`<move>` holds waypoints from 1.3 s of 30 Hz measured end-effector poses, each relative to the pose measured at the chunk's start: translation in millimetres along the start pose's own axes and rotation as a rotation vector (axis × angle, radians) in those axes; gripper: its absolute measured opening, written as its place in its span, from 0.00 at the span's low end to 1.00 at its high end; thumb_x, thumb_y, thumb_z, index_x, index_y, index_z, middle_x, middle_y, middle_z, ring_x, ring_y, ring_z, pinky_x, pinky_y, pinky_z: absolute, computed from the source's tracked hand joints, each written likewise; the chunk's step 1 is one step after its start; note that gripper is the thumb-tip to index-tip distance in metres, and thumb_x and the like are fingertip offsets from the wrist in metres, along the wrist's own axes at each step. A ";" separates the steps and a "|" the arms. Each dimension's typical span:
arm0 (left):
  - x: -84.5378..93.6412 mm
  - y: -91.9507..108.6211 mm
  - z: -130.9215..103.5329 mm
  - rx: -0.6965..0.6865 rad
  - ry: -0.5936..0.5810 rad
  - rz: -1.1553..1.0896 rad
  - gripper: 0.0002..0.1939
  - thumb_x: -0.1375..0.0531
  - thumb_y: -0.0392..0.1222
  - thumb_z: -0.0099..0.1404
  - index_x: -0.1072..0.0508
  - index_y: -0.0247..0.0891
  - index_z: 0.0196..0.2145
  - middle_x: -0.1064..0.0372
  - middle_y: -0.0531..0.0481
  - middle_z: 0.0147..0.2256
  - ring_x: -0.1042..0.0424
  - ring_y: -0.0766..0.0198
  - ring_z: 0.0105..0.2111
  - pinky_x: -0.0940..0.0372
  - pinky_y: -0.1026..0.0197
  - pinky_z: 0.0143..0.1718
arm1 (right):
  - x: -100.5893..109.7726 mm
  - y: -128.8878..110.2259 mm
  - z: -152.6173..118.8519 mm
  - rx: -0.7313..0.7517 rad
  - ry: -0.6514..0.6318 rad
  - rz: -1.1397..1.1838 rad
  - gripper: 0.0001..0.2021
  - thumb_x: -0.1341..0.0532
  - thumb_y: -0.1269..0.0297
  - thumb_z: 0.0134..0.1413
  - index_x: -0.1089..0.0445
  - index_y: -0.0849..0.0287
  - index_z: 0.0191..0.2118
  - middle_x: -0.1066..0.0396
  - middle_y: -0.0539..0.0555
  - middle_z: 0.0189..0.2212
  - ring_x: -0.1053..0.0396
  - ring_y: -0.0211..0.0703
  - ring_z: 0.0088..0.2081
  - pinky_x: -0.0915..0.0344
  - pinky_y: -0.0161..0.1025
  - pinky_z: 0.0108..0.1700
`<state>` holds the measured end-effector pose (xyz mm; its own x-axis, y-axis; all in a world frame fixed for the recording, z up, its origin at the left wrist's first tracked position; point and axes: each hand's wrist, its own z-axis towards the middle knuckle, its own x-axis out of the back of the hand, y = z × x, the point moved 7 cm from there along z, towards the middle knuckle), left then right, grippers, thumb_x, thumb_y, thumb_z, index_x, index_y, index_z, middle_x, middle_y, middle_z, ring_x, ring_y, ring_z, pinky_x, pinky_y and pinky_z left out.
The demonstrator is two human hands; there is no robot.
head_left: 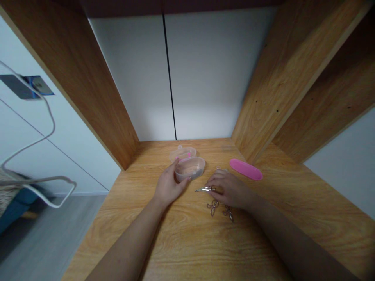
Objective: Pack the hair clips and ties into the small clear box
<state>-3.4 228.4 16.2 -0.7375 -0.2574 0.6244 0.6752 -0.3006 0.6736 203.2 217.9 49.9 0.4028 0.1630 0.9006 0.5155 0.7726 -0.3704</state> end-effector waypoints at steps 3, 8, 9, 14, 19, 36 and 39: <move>-0.7 -0.7 0.0 -0.012 -0.001 -0.005 0.42 0.31 0.46 0.59 0.43 0.41 0.67 0.29 0.37 0.57 0.28 0.43 0.55 0.32 0.41 0.56 | 0.1 -0.1 -0.6 -0.001 0.014 0.018 0.06 0.36 0.65 0.57 0.22 0.55 0.39 0.22 0.55 0.36 0.28 0.48 0.40 0.35 0.47 0.49; -0.3 0.5 0.3 -0.030 0.000 0.003 0.42 0.31 0.46 0.60 0.42 0.38 0.67 0.29 0.37 0.57 0.27 0.43 0.55 0.31 0.42 0.56 | 3.8 2.4 -3.4 -0.026 0.137 0.111 0.05 0.34 0.68 0.52 0.23 0.56 0.37 0.22 0.54 0.33 0.27 0.46 0.37 0.33 0.44 0.44; -0.2 0.6 0.3 -0.030 0.001 0.002 0.42 0.31 0.47 0.60 0.42 0.38 0.67 0.29 0.37 0.57 0.27 0.44 0.55 0.31 0.42 0.55 | 5.3 4.8 -4.0 -0.052 0.183 0.155 0.05 0.34 0.68 0.51 0.22 0.56 0.36 0.22 0.54 0.32 0.27 0.45 0.36 0.32 0.43 0.42; -2.3 3.9 0.0 -0.062 -0.031 -0.012 0.41 0.31 0.48 0.59 0.41 0.39 0.66 0.30 0.38 0.58 0.28 0.46 0.56 0.32 0.43 0.57 | 7.2 25.5 -6.3 -0.227 0.404 0.514 0.08 0.35 0.59 0.55 0.22 0.58 0.34 0.23 0.53 0.28 0.27 0.42 0.29 0.32 0.39 0.31; -5.0 14.4 -2.0 -0.156 -0.094 -0.017 0.42 0.31 0.48 0.59 0.42 0.39 0.67 0.34 0.38 0.61 0.29 0.47 0.58 0.34 0.43 0.60 | 15.5 35.5 -10.2 -0.275 0.603 0.649 0.15 0.32 0.50 0.52 0.21 0.57 0.35 0.21 0.56 0.30 0.26 0.44 0.30 0.29 0.41 0.32; -5.3 35.2 -9.2 -0.347 -0.156 -0.037 0.42 0.30 0.50 0.57 0.40 0.43 0.66 0.28 0.40 0.56 0.27 0.49 0.53 0.31 0.45 0.55 | 32.7 4.2 -10.3 -0.051 0.548 0.053 0.08 0.32 0.66 0.55 0.22 0.54 0.41 0.20 0.53 0.35 0.26 0.47 0.37 0.31 0.44 0.40; -3.2 39.1 -9.9 -0.368 -0.150 -0.040 0.42 0.30 0.50 0.58 0.40 0.44 0.65 0.27 0.42 0.54 0.26 0.50 0.52 0.30 0.45 0.54 | 32.2 2.0 -9.1 -0.036 0.526 0.046 0.06 0.31 0.64 0.55 0.22 0.54 0.39 0.20 0.53 0.35 0.26 0.47 0.37 0.32 0.45 0.40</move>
<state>25.2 208.3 36.6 -0.7342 -0.1102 0.6699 0.5760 -0.6233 0.5288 224.1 219.1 76.1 0.7459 -0.1412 0.6509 0.5106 0.7488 -0.4226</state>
